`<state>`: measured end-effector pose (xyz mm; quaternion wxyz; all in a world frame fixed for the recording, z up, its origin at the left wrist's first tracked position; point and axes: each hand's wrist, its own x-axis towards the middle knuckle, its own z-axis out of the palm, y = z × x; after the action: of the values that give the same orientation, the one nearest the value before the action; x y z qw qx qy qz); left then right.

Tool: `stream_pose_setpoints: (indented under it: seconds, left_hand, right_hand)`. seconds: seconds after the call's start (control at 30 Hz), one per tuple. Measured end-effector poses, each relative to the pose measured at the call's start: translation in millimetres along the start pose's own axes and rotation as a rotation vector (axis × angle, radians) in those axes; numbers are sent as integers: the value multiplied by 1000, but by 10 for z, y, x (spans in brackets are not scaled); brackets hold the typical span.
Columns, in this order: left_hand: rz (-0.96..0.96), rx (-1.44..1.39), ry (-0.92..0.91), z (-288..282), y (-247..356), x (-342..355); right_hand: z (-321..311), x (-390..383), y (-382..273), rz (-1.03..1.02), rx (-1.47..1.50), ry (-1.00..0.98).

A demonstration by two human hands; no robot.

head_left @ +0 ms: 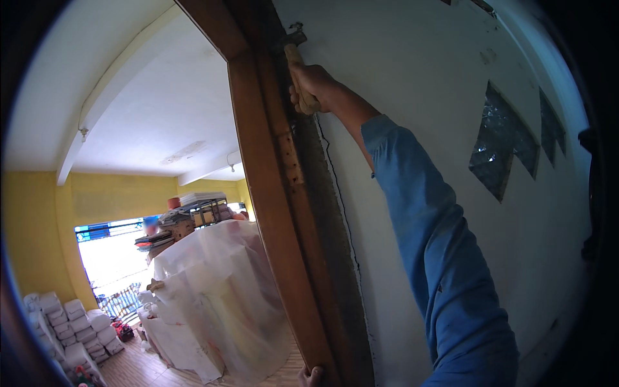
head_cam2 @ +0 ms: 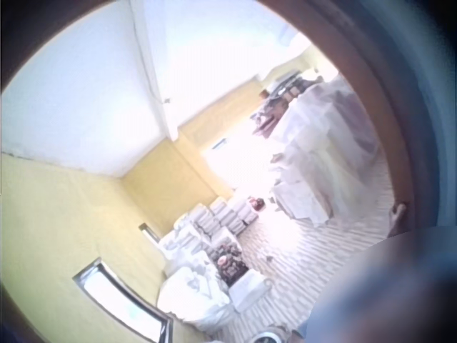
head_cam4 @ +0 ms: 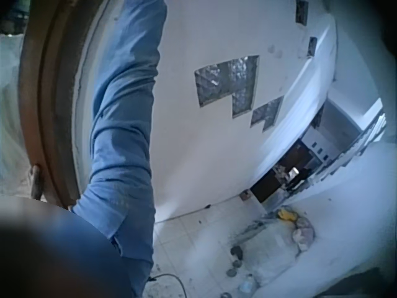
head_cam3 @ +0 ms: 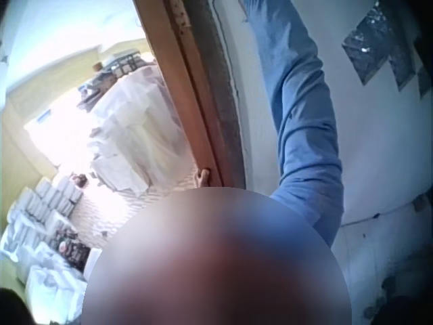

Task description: The person uses a hammer to pry and strike a wooden door frame from the wall, working along the vertical and horizontal edges. Debris falls as the frame is gradually loosened and partially detached from the wall.

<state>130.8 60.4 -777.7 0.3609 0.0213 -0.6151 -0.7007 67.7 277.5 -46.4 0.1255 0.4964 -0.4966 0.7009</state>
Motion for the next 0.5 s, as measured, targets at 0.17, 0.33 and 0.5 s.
stream_pose_setpoints:
  seconds: [0.17,0.33,0.5]
  left_hand:
    - [12,-4,1,20,111,-16]
    - [111,-45,44,114,248,-69]
    - [40,-30,16,117,290,-39]
  right_hand:
    - [-362,53,-60,-142,43,190]
    - [-417,246,-132,-402,518,557]
    - [-92,149,-6,-162,135,122]
